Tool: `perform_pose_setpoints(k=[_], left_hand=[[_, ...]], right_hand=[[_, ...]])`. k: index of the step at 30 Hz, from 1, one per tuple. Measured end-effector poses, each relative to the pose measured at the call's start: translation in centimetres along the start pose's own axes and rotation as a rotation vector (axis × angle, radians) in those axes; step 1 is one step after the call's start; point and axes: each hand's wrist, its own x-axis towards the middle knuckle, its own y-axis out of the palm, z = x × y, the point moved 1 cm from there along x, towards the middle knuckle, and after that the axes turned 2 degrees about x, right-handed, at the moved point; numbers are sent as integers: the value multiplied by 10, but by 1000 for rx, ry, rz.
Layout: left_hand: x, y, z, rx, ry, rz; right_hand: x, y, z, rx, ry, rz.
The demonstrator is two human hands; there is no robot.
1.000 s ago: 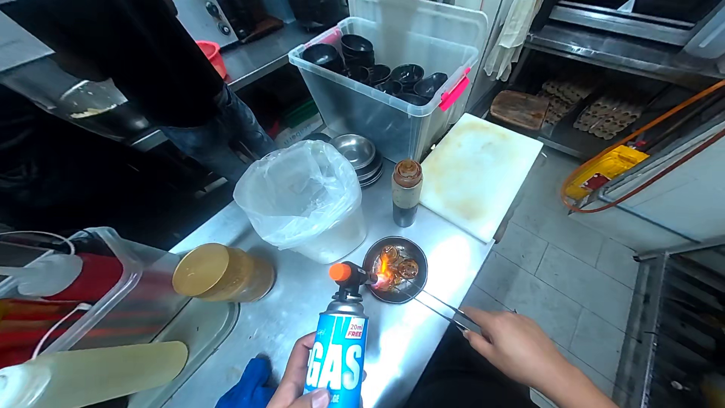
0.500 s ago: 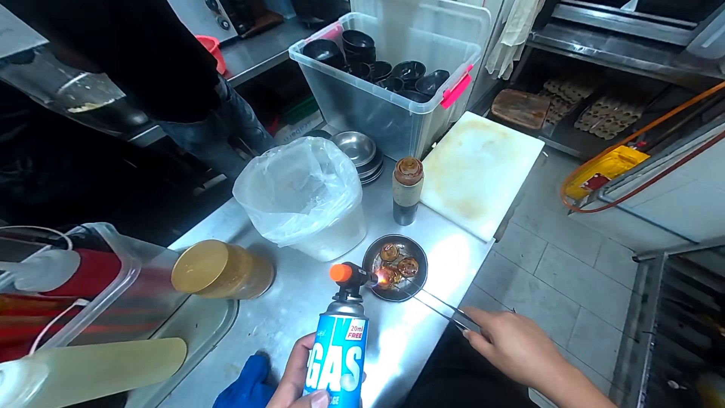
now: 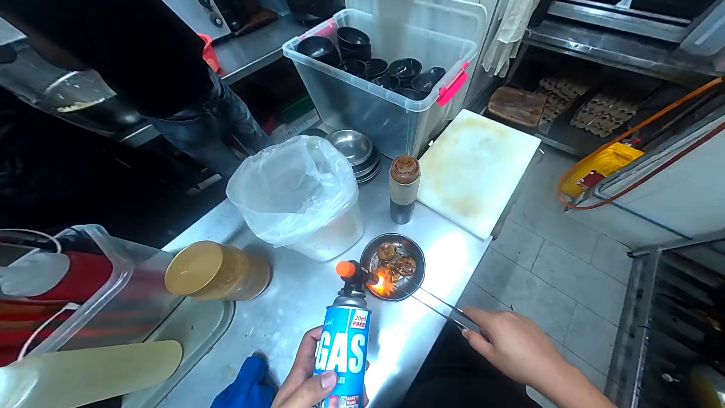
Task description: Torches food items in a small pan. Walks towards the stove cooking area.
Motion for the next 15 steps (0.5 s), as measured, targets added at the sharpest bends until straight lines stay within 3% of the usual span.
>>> perform_pose_setpoints(k=[15], left_hand=[[4,2,-2,-10,22,31]], right_hand=[[-1,1,-2,1,1,-14]])
